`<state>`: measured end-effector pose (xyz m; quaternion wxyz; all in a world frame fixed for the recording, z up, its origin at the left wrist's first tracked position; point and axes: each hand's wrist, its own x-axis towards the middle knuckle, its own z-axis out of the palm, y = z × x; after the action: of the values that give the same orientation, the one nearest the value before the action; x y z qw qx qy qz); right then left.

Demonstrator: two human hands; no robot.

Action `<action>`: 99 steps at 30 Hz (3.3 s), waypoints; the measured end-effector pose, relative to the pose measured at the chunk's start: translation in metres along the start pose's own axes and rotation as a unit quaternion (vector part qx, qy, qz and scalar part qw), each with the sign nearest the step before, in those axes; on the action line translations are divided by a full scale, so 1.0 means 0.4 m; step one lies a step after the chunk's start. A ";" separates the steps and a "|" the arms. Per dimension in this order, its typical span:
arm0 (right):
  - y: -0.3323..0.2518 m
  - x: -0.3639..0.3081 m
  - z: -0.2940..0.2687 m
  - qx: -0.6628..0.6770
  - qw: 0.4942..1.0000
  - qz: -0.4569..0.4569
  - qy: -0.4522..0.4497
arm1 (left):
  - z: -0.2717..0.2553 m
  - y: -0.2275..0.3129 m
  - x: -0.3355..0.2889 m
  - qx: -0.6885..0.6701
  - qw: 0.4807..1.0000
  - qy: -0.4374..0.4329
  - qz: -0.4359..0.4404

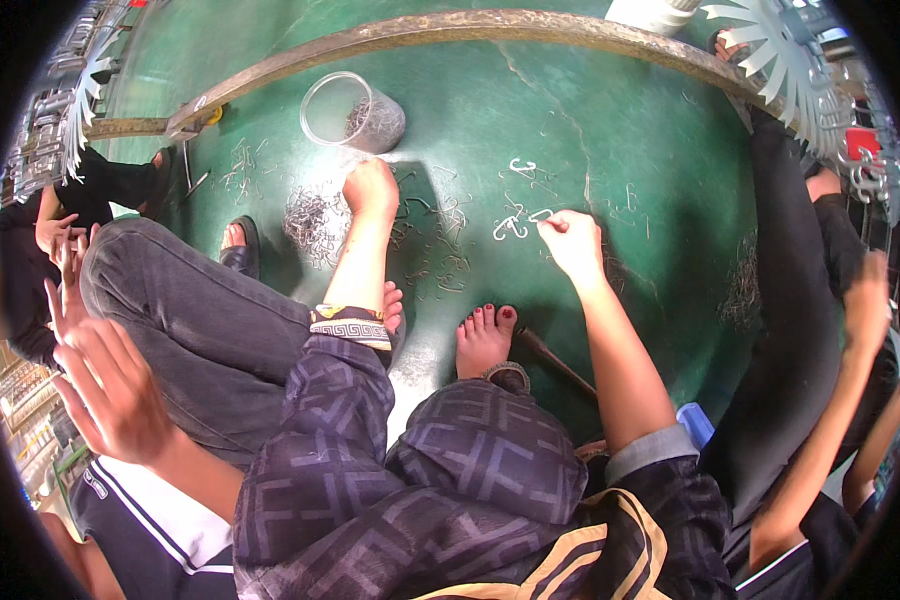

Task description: The person assembles metal chandelier parts by hand, connecting small metal links and hooks to the circular tiers of a decorative metal frame while sitting on the floor with other workers.

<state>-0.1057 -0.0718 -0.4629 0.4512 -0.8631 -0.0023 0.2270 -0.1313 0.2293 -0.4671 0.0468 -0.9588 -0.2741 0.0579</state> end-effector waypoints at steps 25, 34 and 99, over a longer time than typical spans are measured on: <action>0.066 -0.008 -0.006 -0.152 0.969 -0.181 0.076 | -0.050 -0.063 -0.019 -0.210 0.974 -0.082 -0.017; 0.050 -0.014 0.002 -0.213 0.958 -0.190 0.034 | -0.101 0.032 -0.158 -0.755 0.591 -0.282 -0.021; -0.051 -0.023 -0.035 0.292 0.944 0.050 -0.147 | 0.034 -0.313 -0.111 -0.205 0.950 0.171 -0.163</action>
<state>-0.1043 -0.0725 -0.4363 0.6657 -0.6499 0.0414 0.3642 -0.2356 0.3124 -0.4615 -0.0957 -0.8854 -0.4207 -0.1728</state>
